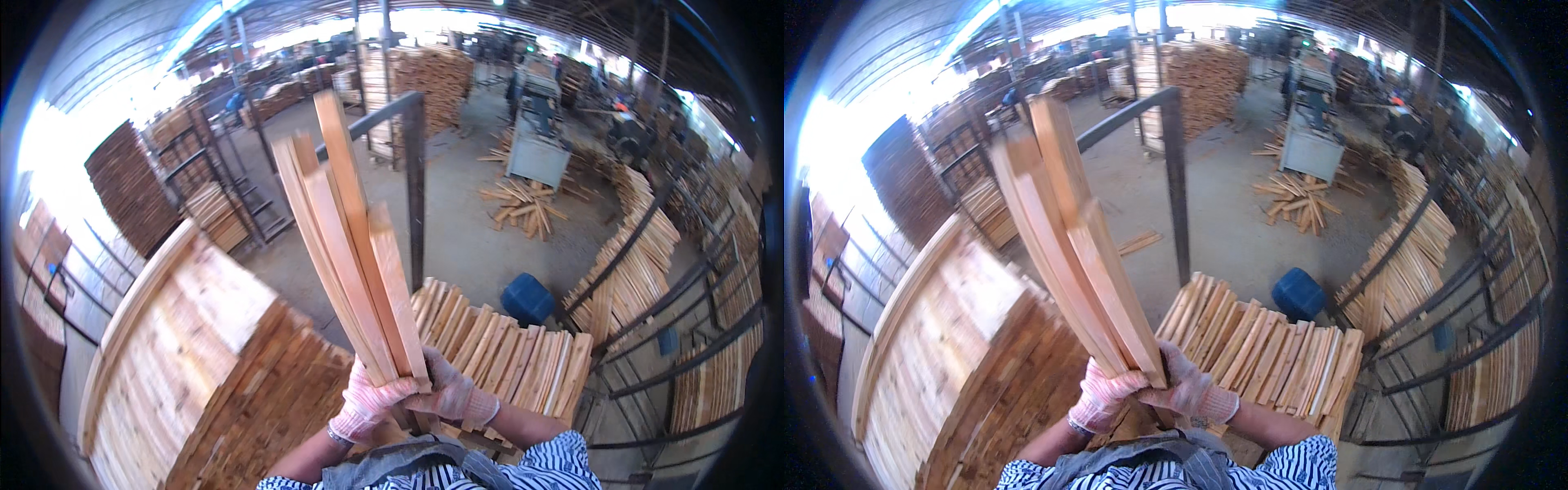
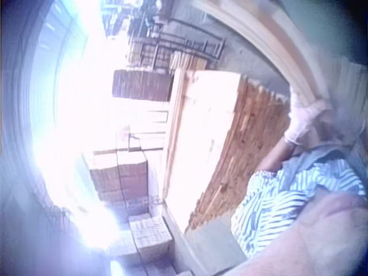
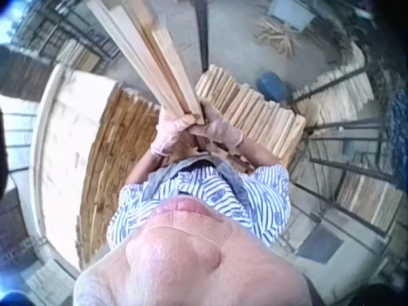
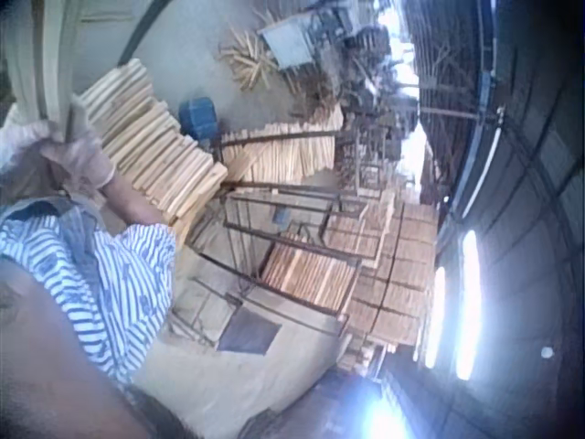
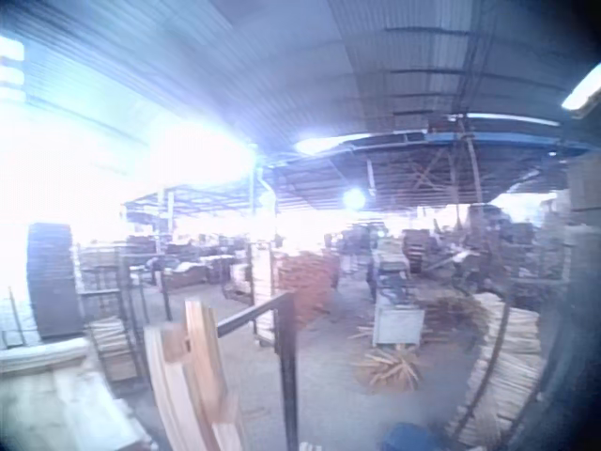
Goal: The person repeatedly picks up bundles of wooden planks from a nearby pile and stacks them onto a growing pile on a metal rack. The person wears gloves and uses both hands to lift and align the planks, ensuring they are stacked neatly.
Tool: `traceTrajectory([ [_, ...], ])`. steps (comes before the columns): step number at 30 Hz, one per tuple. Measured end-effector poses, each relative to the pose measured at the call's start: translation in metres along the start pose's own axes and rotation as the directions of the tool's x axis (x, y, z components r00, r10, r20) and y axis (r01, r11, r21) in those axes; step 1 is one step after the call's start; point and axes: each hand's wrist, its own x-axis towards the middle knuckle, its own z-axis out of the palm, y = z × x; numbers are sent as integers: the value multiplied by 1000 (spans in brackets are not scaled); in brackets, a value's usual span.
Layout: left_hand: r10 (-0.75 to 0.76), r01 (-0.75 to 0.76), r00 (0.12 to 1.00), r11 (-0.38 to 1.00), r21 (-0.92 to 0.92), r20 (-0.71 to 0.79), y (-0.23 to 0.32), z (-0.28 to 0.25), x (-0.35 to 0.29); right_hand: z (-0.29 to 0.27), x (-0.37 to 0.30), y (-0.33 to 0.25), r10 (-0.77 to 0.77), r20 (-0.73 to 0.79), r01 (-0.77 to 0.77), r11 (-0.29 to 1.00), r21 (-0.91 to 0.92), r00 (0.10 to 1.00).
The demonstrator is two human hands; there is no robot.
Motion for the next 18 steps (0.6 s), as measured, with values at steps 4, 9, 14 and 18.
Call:
traceTrajectory([
  [4, 200, -197, 976, 979, 44, -91, 104, 6, -60, 62, 56, -57, -258, 234, 266, 964, -4, 937],
  [9, 591, -522, 759, 803, 286, -273, 227, -2, -160, 181, 124, -159, -462, 397, 567, 799, -202, 793],
  [14, 877, -745, 459, 468, 474, -145, 341, -48, -209, 274, 157, -259, -284, 355, 424, 800, -425, 891],
  [18, 815, -706, 561, 564, 429, -148, 379, -109, -225, 329, 194, -237, -309, 425, 451, 845, -287, 850],
])
